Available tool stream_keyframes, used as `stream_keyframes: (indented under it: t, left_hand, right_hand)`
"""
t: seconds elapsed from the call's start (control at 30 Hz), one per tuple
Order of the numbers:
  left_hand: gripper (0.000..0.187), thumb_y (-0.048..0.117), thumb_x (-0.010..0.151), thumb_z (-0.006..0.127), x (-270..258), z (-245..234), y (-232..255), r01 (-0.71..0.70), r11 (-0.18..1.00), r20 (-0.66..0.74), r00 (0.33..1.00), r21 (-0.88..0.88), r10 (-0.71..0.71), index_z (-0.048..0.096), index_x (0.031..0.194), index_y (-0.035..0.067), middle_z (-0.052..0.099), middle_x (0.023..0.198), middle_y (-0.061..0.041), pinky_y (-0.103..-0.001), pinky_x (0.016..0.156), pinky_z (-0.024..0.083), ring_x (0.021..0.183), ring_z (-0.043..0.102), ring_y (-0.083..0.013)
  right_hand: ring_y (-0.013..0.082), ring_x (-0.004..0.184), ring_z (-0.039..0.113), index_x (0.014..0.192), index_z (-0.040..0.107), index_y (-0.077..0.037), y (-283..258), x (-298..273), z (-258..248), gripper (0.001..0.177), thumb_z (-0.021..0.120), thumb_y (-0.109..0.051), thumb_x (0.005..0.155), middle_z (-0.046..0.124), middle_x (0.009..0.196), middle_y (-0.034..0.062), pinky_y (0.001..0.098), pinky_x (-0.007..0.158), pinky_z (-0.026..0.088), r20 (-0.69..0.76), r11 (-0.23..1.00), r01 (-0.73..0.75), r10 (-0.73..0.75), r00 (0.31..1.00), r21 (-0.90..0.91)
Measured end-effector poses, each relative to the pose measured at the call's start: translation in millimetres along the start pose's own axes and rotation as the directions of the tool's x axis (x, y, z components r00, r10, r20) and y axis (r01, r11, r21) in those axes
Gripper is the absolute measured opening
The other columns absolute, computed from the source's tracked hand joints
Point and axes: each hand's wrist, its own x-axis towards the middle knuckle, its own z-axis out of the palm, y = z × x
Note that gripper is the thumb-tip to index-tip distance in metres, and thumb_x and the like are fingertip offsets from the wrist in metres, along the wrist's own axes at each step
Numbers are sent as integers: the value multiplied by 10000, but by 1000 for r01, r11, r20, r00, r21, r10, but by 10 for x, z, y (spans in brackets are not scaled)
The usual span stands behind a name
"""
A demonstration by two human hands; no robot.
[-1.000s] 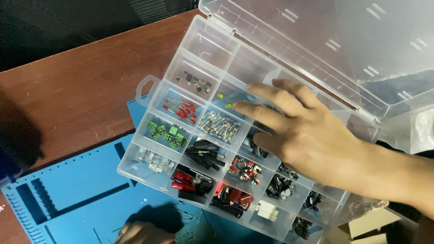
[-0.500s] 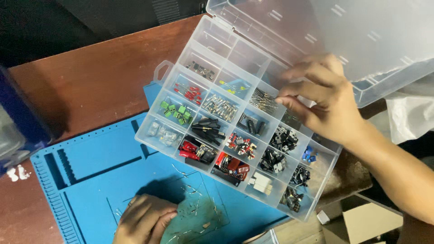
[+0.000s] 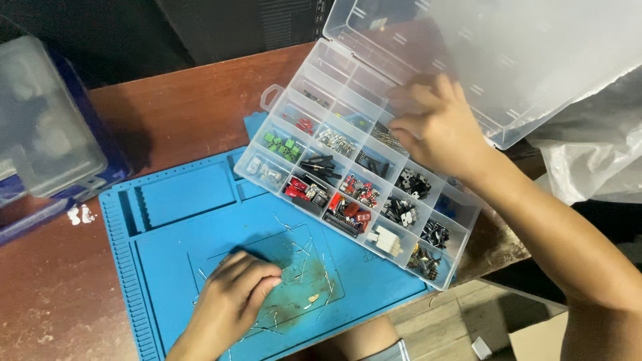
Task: The person sits at a table and repeatedly picks up small electronic components from a compartmentalized plastic box. They place the items onto a blue cutting mat, then pick them up again and return them to the box. The person continues this cycle of moving items between the box and the mat throughout the clip.
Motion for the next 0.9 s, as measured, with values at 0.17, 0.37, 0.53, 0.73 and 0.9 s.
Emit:
stream_keyframes:
  t: [0.17, 0.37, 0.53, 0.73, 0.9]
  left_hand:
    - [143, 227, 1006, 597, -31, 17, -38, -11, 999, -6, 1000, 33, 11, 656, 955, 108, 692, 829, -17, -355, 724, 482, 732, 586, -234]
    - [139, 218, 1011, 594, -69, 46, -74, -29, 999, -9, 1000, 46, 29, 654, 950, 108, 692, 829, -19, -374, 742, 481, 745, 582, -246]
    - [128, 193, 1009, 599, -74, 45, -80, -50, 998, -7, 999, 28, 50, 643, 938, 95, 702, 841, -27, -381, 744, 483, 749, 590, -255]
    - [135, 198, 1011, 605, -99, 60, -122, -72, 997, -26, 997, 22, 73, 649, 949, 86, 713, 867, -32, -378, 764, 485, 767, 598, -257]
    - [136, 205, 1010, 605, -111, 82, -172, -72, 997, -15, 997, 31, 73, 641, 944, 91, 707, 856, -38, -387, 752, 484, 767, 599, -265]
  right_hand:
    - [304, 1202, 473, 764, 800, -292, -17, 106, 213, 214, 720, -451, 884, 644, 1469, -100, 460, 809, 446, 177, 959, 0, 53, 983, -284]
    - [273, 1326, 488, 754, 798, -230, -13, 121, 367, 284, 683, -461, 873, 659, 1411, -122, 480, 831, 474, 213, 952, -45, 114, 970, -303]
    - [267, 1343, 470, 755, 798, -215, 5, 81, 313, 259, 633, -359, 893, 688, 1370, -113, 501, 861, 482, 190, 980, -117, 146, 971, -158]
    - [285, 1269, 520, 772, 742, -157, 14, 46, -15, 220, 654, -216, 965, 699, 1321, -15, 504, 802, 462, 110, 994, -105, 105, 988, -6]
    - [317, 1319, 461, 954, 736, -124, 132, -100, -66, 196, 593, -239, 1025, 644, 1368, 9, 580, 939, 379, 233, 936, -256, 200, 952, 241]
